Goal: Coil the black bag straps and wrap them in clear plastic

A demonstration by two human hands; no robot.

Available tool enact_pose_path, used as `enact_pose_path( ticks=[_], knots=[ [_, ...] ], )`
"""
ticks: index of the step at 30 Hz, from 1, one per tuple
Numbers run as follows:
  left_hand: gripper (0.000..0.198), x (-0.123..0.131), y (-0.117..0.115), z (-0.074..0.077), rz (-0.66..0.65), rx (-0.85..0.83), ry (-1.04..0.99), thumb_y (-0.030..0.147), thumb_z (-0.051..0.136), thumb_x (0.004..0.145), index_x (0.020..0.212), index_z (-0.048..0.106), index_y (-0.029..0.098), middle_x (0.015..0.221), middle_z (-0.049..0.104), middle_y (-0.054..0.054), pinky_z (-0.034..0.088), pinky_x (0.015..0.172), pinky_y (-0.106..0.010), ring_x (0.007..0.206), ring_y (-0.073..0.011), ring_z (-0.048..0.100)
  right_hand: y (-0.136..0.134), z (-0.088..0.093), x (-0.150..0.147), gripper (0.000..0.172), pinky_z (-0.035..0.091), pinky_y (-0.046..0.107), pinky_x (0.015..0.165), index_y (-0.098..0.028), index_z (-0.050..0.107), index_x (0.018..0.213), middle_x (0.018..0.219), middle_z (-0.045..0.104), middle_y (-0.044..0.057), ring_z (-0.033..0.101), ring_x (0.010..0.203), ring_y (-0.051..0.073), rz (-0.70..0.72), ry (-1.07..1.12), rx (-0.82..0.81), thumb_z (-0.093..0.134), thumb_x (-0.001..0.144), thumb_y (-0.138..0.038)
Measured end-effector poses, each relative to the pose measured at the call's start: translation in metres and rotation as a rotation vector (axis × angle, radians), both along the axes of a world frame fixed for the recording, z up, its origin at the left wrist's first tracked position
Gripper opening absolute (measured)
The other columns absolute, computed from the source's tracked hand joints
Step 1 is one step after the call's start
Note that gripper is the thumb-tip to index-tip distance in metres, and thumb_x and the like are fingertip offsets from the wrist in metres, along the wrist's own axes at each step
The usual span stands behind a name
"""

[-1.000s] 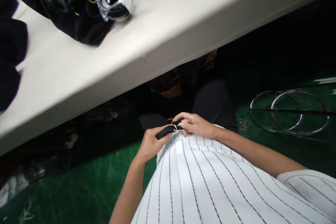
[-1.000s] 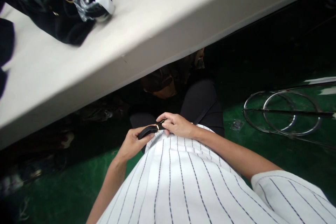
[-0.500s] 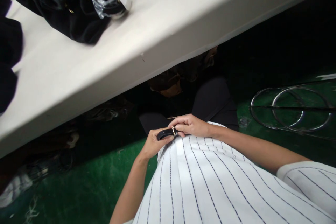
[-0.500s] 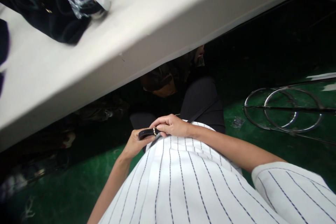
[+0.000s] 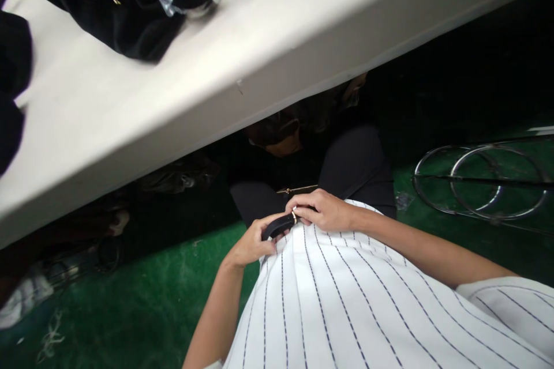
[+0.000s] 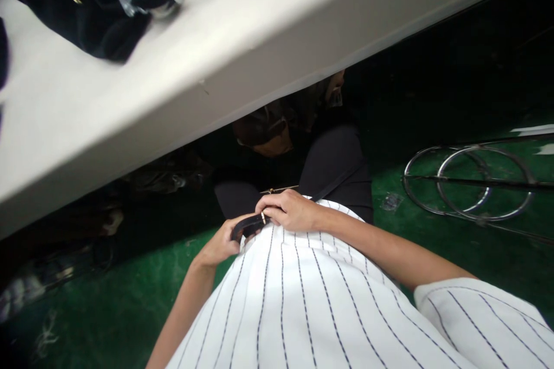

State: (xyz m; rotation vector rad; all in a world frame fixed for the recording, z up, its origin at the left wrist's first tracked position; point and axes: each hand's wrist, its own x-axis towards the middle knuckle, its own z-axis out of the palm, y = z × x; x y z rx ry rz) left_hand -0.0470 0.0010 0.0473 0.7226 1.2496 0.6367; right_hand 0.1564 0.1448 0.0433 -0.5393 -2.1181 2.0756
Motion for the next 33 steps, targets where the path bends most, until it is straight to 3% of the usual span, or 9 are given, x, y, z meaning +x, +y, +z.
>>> enact_pose_path(
  ticks=[3, 5, 7, 10, 14, 18, 22, 28, 33],
  knots=[
    [0.091, 0.004, 0.003, 0.001, 0.164, -0.133, -0.126, 0.086, 0.048, 0.068, 0.118, 0.067, 0.012, 0.091, 0.069, -0.013, 0.044, 0.06, -0.026, 0.073, -0.0202, 0.059, 0.002, -0.001, 0.001, 0.024, 0.04, 0.023, 0.066, -0.016, 0.067, 0.103, 0.061, 0.054, -0.004, 0.052, 0.06, 0.011, 0.022, -0.011, -0.024, 0.047, 0.092, -0.013],
    [0.085, 0.008, 0.009, 0.004, 0.235, -0.264, -0.176, 0.083, 0.036, 0.078, 0.109, 0.069, 0.011, 0.084, 0.067, -0.012, 0.037, 0.049, -0.023, 0.059, -0.014, 0.053, 0.002, -0.004, 0.0, 0.025, 0.041, 0.023, 0.066, -0.017, 0.067, 0.105, 0.063, 0.056, -0.004, 0.053, 0.06, 0.011, 0.044, -0.012, -0.069, 0.047, 0.092, -0.014],
    [0.064, 0.011, 0.016, 0.009, 0.222, -0.335, -0.18, 0.071, 0.052, 0.081, 0.1, 0.069, 0.012, 0.078, 0.064, -0.009, 0.03, 0.046, -0.02, 0.052, -0.0095, 0.047, 0.002, -0.008, 0.0, 0.024, 0.041, 0.023, 0.066, -0.017, 0.067, 0.105, 0.065, 0.058, -0.003, 0.054, 0.062, 0.012, 0.055, -0.01, -0.1, 0.047, 0.092, -0.015],
    [0.045, 0.015, 0.025, 0.015, 0.185, -0.331, -0.181, 0.05, 0.08, 0.07, 0.093, 0.067, 0.014, 0.076, 0.062, -0.004, 0.026, 0.046, -0.019, 0.052, -0.0072, 0.045, 0.002, -0.011, 0.0, 0.023, 0.043, 0.024, 0.068, -0.017, 0.067, 0.106, 0.066, 0.059, -0.003, 0.056, 0.064, 0.012, 0.056, 0.006, -0.089, 0.048, 0.094, -0.018],
    [0.046, 0.018, 0.029, 0.014, 0.226, -0.261, -0.15, 0.051, 0.078, 0.071, 0.094, 0.067, 0.012, 0.062, 0.057, -0.001, 0.021, 0.044, -0.022, 0.046, -0.006, 0.038, 0.004, -0.01, -0.002, 0.022, 0.045, 0.025, 0.069, -0.02, 0.064, 0.111, 0.066, 0.061, -0.003, 0.058, 0.063, 0.012, 0.013, 0.009, -0.057, 0.047, 0.097, -0.024],
    [0.034, 0.023, 0.033, 0.012, 0.387, -0.184, -0.017, 0.047, 0.072, 0.077, 0.078, 0.067, 0.014, 0.048, 0.037, 0.006, 0.012, 0.042, -0.023, 0.043, -0.0049, 0.025, 0.005, -0.01, -0.008, 0.018, 0.048, 0.031, 0.081, -0.021, 0.066, 0.106, 0.091, 0.067, 0.004, 0.062, 0.085, 0.017, -0.204, 0.06, 0.146, 0.052, 0.096, -0.025],
    [0.033, 0.031, 0.043, 0.01, 0.486, -0.144, 0.081, 0.046, 0.076, 0.071, 0.074, 0.063, 0.015, 0.052, 0.044, 0.005, 0.019, 0.04, -0.021, 0.043, -0.0054, 0.032, 0.003, -0.011, -0.009, 0.019, 0.048, 0.039, 0.087, -0.021, 0.071, 0.101, 0.1, 0.064, 0.009, 0.058, 0.096, 0.022, -0.329, 0.108, 0.332, 0.055, 0.092, -0.019],
    [0.039, 0.043, 0.053, 0.004, 0.539, -0.137, 0.151, 0.047, 0.081, 0.062, 0.071, 0.06, 0.015, 0.05, 0.046, 0.006, 0.023, 0.04, -0.02, 0.041, -0.0049, 0.035, -0.001, -0.007, -0.001, 0.026, 0.054, 0.033, 0.078, -0.019, 0.068, 0.11, 0.1, 0.063, 0.008, 0.062, 0.084, 0.019, -0.322, 0.099, 0.134, 0.06, 0.085, -0.019],
    [0.035, 0.05, 0.058, 0.006, 0.533, -0.119, 0.226, 0.044, 0.079, 0.063, 0.066, 0.061, 0.015, 0.051, 0.048, 0.005, 0.025, 0.045, -0.02, 0.045, -0.0059, 0.037, -0.002, -0.014, -0.003, 0.018, 0.053, 0.029, 0.07, -0.017, 0.07, 0.086, 0.086, 0.066, 0.006, 0.063, 0.077, 0.018, -0.452, 0.026, -0.03, 0.062, 0.087, -0.033]
  ],
)
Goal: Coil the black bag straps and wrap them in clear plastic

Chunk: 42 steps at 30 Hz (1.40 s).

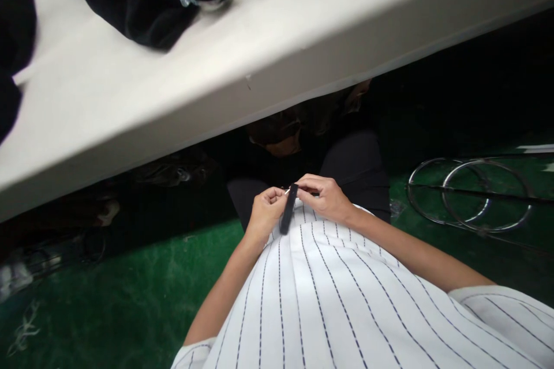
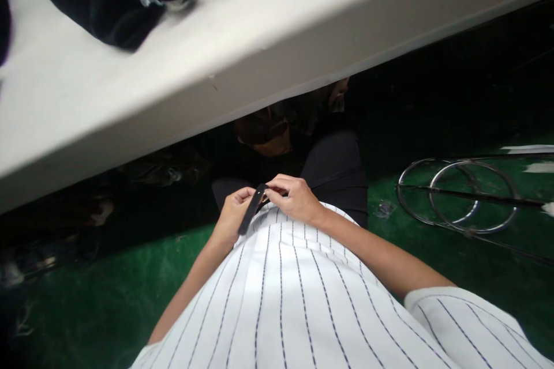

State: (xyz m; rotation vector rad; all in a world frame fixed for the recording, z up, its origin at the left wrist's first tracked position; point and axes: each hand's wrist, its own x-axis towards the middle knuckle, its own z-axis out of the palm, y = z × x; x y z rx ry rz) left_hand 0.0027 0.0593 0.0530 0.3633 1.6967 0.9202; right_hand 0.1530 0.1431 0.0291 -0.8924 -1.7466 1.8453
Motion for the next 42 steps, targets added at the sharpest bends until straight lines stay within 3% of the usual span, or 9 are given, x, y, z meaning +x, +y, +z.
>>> enact_pose_path(
  ticks=[4, 7, 10, 13, 22, 31, 35, 38, 42],
  knots=[
    [0.027, 0.005, 0.005, 0.006, -0.025, -0.005, 0.026, 0.039, 0.073, 0.068, 0.069, 0.062, 0.014, 0.05, 0.044, 0.006, 0.02, 0.045, -0.02, 0.045, -0.0054, 0.032, 0.002, -0.011, -0.003, 0.029, 0.053, 0.029, 0.064, -0.015, 0.065, 0.069, 0.066, 0.065, 0.003, 0.063, 0.063, 0.016, -0.084, 0.003, -0.392, 0.067, 0.081, -0.041],
    [0.026, 0.006, 0.007, 0.008, -0.022, -0.014, 0.006, 0.037, 0.073, 0.068, 0.07, 0.063, 0.013, 0.051, 0.046, 0.005, 0.02, 0.045, -0.02, 0.045, -0.0053, 0.032, 0.003, -0.015, -0.001, 0.028, 0.055, 0.029, 0.068, -0.013, 0.067, 0.069, 0.068, 0.068, 0.004, 0.064, 0.063, 0.015, -0.131, 0.06, -0.638, 0.073, 0.074, -0.04],
    [0.024, 0.005, 0.006, 0.007, -0.028, -0.009, 0.006, 0.036, 0.073, 0.068, 0.07, 0.064, 0.013, 0.052, 0.048, 0.005, 0.021, 0.045, -0.02, 0.046, -0.0054, 0.034, 0.002, -0.016, 0.001, 0.027, 0.056, 0.028, 0.069, -0.013, 0.068, 0.069, 0.07, 0.07, 0.005, 0.065, 0.064, 0.014, -0.17, 0.104, -0.753, 0.078, 0.07, -0.038],
    [0.024, 0.004, 0.005, 0.006, -0.029, -0.008, 0.008, 0.035, 0.073, 0.068, 0.07, 0.064, 0.013, 0.052, 0.047, 0.005, 0.021, 0.045, -0.02, 0.047, -0.0052, 0.034, 0.002, -0.016, 0.002, 0.029, 0.057, 0.03, 0.068, -0.014, 0.068, 0.07, 0.069, 0.07, 0.005, 0.066, 0.064, 0.016, -0.197, 0.104, -0.752, 0.082, 0.066, -0.039],
    [0.027, 0.005, 0.001, 0.003, 0.049, 0.015, -0.027, 0.036, 0.074, 0.07, 0.07, 0.062, 0.013, 0.049, 0.042, 0.007, 0.018, 0.043, -0.019, 0.044, -0.0037, 0.03, 0.001, -0.002, 0.002, 0.035, 0.056, 0.031, 0.066, -0.014, 0.072, 0.079, 0.072, 0.071, 0.004, 0.067, 0.066, 0.018, -0.11, 0.096, -0.39, 0.082, 0.065, -0.044],
    [0.027, 0.009, 0.001, 0.001, 0.019, 0.029, 0.161, 0.037, 0.074, 0.07, 0.066, 0.062, 0.013, 0.049, 0.046, 0.005, 0.023, 0.044, -0.019, 0.044, -0.0045, 0.032, -0.005, -0.006, 0.004, 0.027, 0.06, 0.031, 0.066, -0.014, 0.072, 0.084, 0.075, 0.073, 0.006, 0.07, 0.07, 0.021, -0.13, 0.079, -0.293, 0.074, 0.078, -0.041],
    [0.03, 0.013, 0.001, -0.001, 0.063, 0.049, 0.19, 0.039, 0.075, 0.07, 0.067, 0.06, 0.014, 0.05, 0.048, 0.005, 0.026, 0.044, -0.019, 0.045, -0.0053, 0.036, -0.009, -0.005, 0.005, 0.014, 0.061, 0.032, 0.073, -0.017, 0.074, 0.093, 0.092, 0.074, 0.008, 0.071, 0.083, 0.021, -0.15, 0.101, 0.153, 0.065, 0.087, -0.026],
    [0.033, 0.017, 0.0, -0.002, 0.128, 0.087, 0.149, 0.043, 0.075, 0.07, 0.071, 0.061, 0.014, 0.052, 0.052, 0.004, 0.03, 0.045, -0.019, 0.046, -0.0063, 0.04, -0.013, -0.006, 0.006, 0.02, 0.06, 0.035, 0.085, -0.018, 0.072, 0.105, 0.105, 0.072, 0.01, 0.07, 0.094, 0.022, -0.166, 0.11, 0.549, 0.059, 0.09, -0.015],
    [0.035, 0.021, 0.001, -0.004, 0.193, 0.097, 0.043, 0.046, 0.076, 0.069, 0.071, 0.062, 0.013, 0.055, 0.054, 0.003, 0.032, 0.045, -0.019, 0.046, -0.0065, 0.043, -0.016, -0.01, 0.007, 0.03, 0.061, 0.037, 0.086, -0.016, 0.065, 0.119, 0.113, 0.069, 0.014, 0.068, 0.098, 0.023, -0.161, 0.073, 0.842, 0.057, 0.09, -0.01]
  ],
)
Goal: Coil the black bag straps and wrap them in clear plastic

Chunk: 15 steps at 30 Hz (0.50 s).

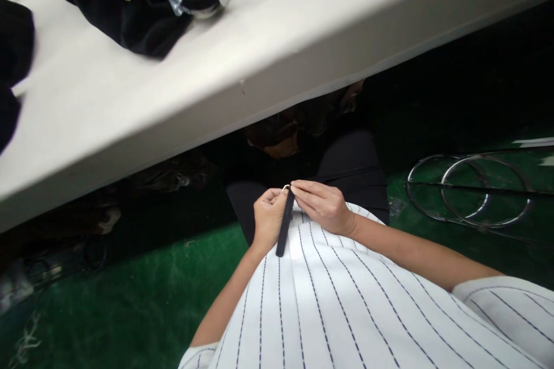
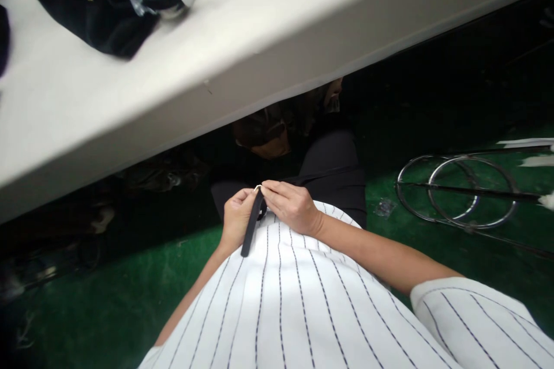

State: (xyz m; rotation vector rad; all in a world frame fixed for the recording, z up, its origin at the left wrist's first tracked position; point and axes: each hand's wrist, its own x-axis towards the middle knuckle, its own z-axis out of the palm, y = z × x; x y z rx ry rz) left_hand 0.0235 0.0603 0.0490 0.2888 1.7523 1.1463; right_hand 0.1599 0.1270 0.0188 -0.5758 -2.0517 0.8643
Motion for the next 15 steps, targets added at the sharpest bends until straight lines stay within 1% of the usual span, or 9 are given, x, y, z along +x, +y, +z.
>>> enact_pose_path(
  ticks=[3, 6, 8, 11, 15],
  knots=[
    [0.038, 0.003, 0.002, -0.002, 0.042, 0.023, -0.203, 0.047, 0.078, 0.066, 0.066, 0.057, 0.015, 0.046, 0.044, 0.007, 0.024, 0.039, -0.02, 0.037, -0.005, 0.034, 0.0, -0.002, -0.002, 0.032, 0.061, 0.035, 0.076, -0.015, 0.063, 0.12, 0.104, 0.069, 0.014, 0.067, 0.09, 0.023, -0.035, -0.028, 0.106, 0.057, 0.09, -0.009],
    [0.038, 0.006, 0.005, 0.0, 0.093, 0.073, -0.363, 0.046, 0.079, 0.065, 0.067, 0.056, 0.016, 0.044, 0.038, 0.009, 0.021, 0.038, -0.02, 0.034, -0.004, 0.03, 0.0, -0.002, -0.005, 0.03, 0.06, 0.034, 0.07, -0.014, 0.063, 0.119, 0.097, 0.068, 0.013, 0.066, 0.084, 0.022, -0.055, -0.046, 0.133, 0.056, 0.09, -0.008],
    [0.038, 0.009, 0.006, 0.002, 0.121, 0.103, -0.364, 0.045, 0.079, 0.066, 0.067, 0.056, 0.015, 0.044, 0.039, 0.009, 0.022, 0.038, -0.02, 0.035, -0.0038, 0.031, 0.0, -0.002, -0.006, 0.03, 0.06, 0.034, 0.068, -0.014, 0.062, 0.119, 0.096, 0.068, 0.012, 0.065, 0.082, 0.021, -0.063, -0.043, 0.135, 0.055, 0.091, -0.009],
    [0.038, 0.012, 0.006, 0.004, 0.138, 0.112, -0.275, 0.046, 0.079, 0.068, 0.067, 0.056, 0.015, 0.044, 0.041, 0.008, 0.023, 0.038, -0.02, 0.035, -0.0042, 0.033, -0.001, -0.003, -0.007, 0.03, 0.06, 0.033, 0.067, -0.016, 0.062, 0.12, 0.096, 0.068, 0.011, 0.065, 0.08, 0.02, -0.073, -0.03, 0.128, 0.054, 0.092, -0.009],
    [0.036, 0.011, 0.006, 0.0, 0.14, 0.111, -0.178, 0.045, 0.077, 0.071, 0.069, 0.06, 0.014, 0.043, 0.044, 0.007, 0.022, 0.037, -0.019, 0.034, -0.0041, 0.034, -0.001, -0.005, -0.008, 0.029, 0.061, 0.034, 0.068, -0.016, 0.064, 0.118, 0.094, 0.069, 0.011, 0.065, 0.079, 0.02, -0.067, -0.018, 0.112, 0.055, 0.092, -0.009]
  ],
)
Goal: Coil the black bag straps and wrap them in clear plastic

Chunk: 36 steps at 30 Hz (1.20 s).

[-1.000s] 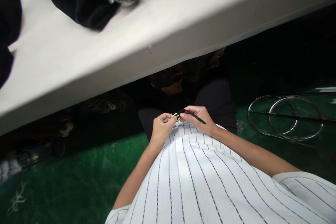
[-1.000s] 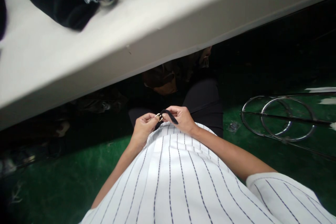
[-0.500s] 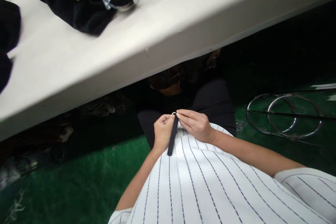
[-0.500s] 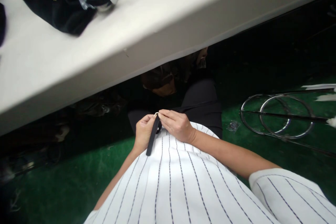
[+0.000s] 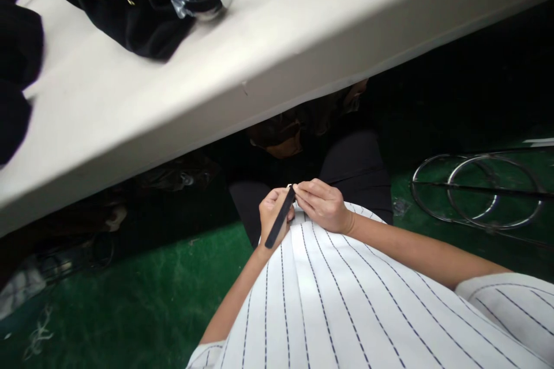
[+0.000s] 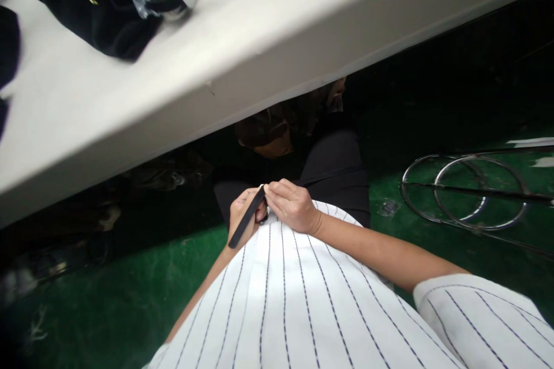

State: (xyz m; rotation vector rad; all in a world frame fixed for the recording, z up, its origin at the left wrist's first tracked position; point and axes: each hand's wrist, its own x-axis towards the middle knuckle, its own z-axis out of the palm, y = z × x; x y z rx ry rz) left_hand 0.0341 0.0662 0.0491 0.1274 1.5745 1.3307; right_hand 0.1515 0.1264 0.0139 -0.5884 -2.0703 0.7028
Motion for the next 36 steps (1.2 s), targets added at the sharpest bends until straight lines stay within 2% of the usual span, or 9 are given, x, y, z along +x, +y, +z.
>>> enact_pose_path(
  ticks=[8, 15, 18, 20, 22, 26, 30, 33, 36],
  knots=[
    [0.03, -0.013, -0.007, -0.014, -0.112, 0.119, -0.092, 0.04, 0.075, 0.076, 0.09, 0.067, 0.014, 0.056, 0.056, 0.002, 0.032, 0.043, -0.018, 0.044, -0.0063, 0.046, 0.005, 0.002, 0.001, 0.028, 0.06, 0.034, 0.079, -0.019, 0.068, 0.116, 0.103, 0.069, 0.011, 0.067, 0.091, 0.02, 0.008, 0.118, -0.269, 0.059, 0.091, -0.011],
    [0.03, -0.017, -0.01, -0.016, -0.228, 0.171, 0.013, 0.038, 0.074, 0.078, 0.097, 0.064, 0.018, 0.068, 0.058, 0.001, 0.038, 0.053, -0.022, 0.055, -0.009, 0.049, 0.007, 0.013, 0.005, 0.03, 0.061, 0.035, 0.08, -0.025, 0.069, 0.114, 0.111, 0.07, 0.009, 0.068, 0.096, 0.021, 0.049, 0.152, -0.237, 0.06, 0.09, -0.01],
    [0.031, -0.017, -0.01, -0.015, -0.213, 0.219, 0.056, 0.038, 0.076, 0.076, 0.096, 0.063, 0.02, 0.083, 0.06, -0.001, 0.042, 0.062, -0.024, 0.065, -0.0111, 0.053, 0.007, 0.019, 0.007, 0.031, 0.061, 0.035, 0.079, -0.026, 0.07, 0.113, 0.114, 0.067, 0.01, 0.067, 0.097, 0.021, 0.139, 0.183, -0.25, 0.061, 0.088, -0.01],
    [0.027, -0.018, -0.011, -0.014, -0.187, 0.253, 0.076, 0.036, 0.077, 0.075, 0.093, 0.063, 0.02, 0.083, 0.061, -0.001, 0.044, 0.067, -0.025, 0.07, -0.0124, 0.054, 0.007, 0.024, 0.009, 0.033, 0.061, 0.034, 0.078, -0.025, 0.069, 0.115, 0.117, 0.063, 0.01, 0.067, 0.095, 0.02, 0.182, 0.225, -0.308, 0.061, 0.087, -0.009],
    [0.023, -0.02, -0.012, -0.013, -0.173, 0.289, 0.04, 0.035, 0.077, 0.076, 0.09, 0.064, 0.021, 0.08, 0.061, -0.001, 0.044, 0.07, -0.026, 0.07, -0.0129, 0.055, 0.006, 0.028, 0.012, 0.037, 0.061, 0.034, 0.078, -0.024, 0.068, 0.119, 0.12, 0.061, 0.011, 0.067, 0.092, 0.02, 0.151, 0.253, -0.381, 0.059, 0.088, -0.007],
    [0.021, -0.024, -0.017, -0.014, -0.164, 0.354, -0.106, 0.034, 0.075, 0.078, 0.089, 0.063, 0.021, 0.078, 0.063, -0.002, 0.042, 0.07, -0.029, 0.068, -0.0132, 0.054, 0.009, 0.031, 0.018, 0.037, 0.062, 0.036, 0.073, -0.024, 0.064, 0.124, 0.122, 0.058, 0.01, 0.066, 0.087, 0.019, -0.054, 0.304, -0.607, 0.054, 0.091, -0.012],
    [0.024, -0.032, -0.024, -0.017, -0.114, 0.331, -0.216, 0.032, 0.077, 0.077, 0.09, 0.062, 0.021, 0.075, 0.059, -0.001, 0.04, 0.068, -0.029, 0.068, -0.0136, 0.053, 0.025, 0.028, 0.02, 0.028, 0.06, 0.033, 0.07, -0.021, 0.065, 0.118, 0.11, 0.064, 0.008, 0.064, 0.084, 0.018, -0.217, 0.383, -0.861, 0.056, 0.091, -0.021],
    [0.025, -0.037, -0.027, -0.018, -0.116, 0.29, -0.305, 0.03, 0.079, 0.074, 0.09, 0.061, 0.022, 0.074, 0.057, -0.001, 0.039, 0.067, -0.03, 0.066, -0.013, 0.05, 0.037, 0.024, 0.019, 0.017, 0.057, 0.032, 0.073, -0.019, 0.07, 0.1, 0.099, 0.068, 0.006, 0.064, 0.084, 0.018, -0.212, 0.35, -0.985, 0.059, 0.088, -0.023],
    [0.029, -0.04, -0.027, -0.018, -0.129, 0.276, -0.351, 0.03, 0.081, 0.071, 0.089, 0.06, 0.022, 0.072, 0.056, 0.0, 0.037, 0.065, -0.03, 0.064, -0.0126, 0.048, 0.044, 0.021, 0.015, 0.016, 0.056, 0.032, 0.078, -0.018, 0.072, 0.096, 0.099, 0.071, 0.006, 0.065, 0.09, 0.019, -0.132, 0.322, -1.053, 0.061, 0.086, -0.025]
  ],
)
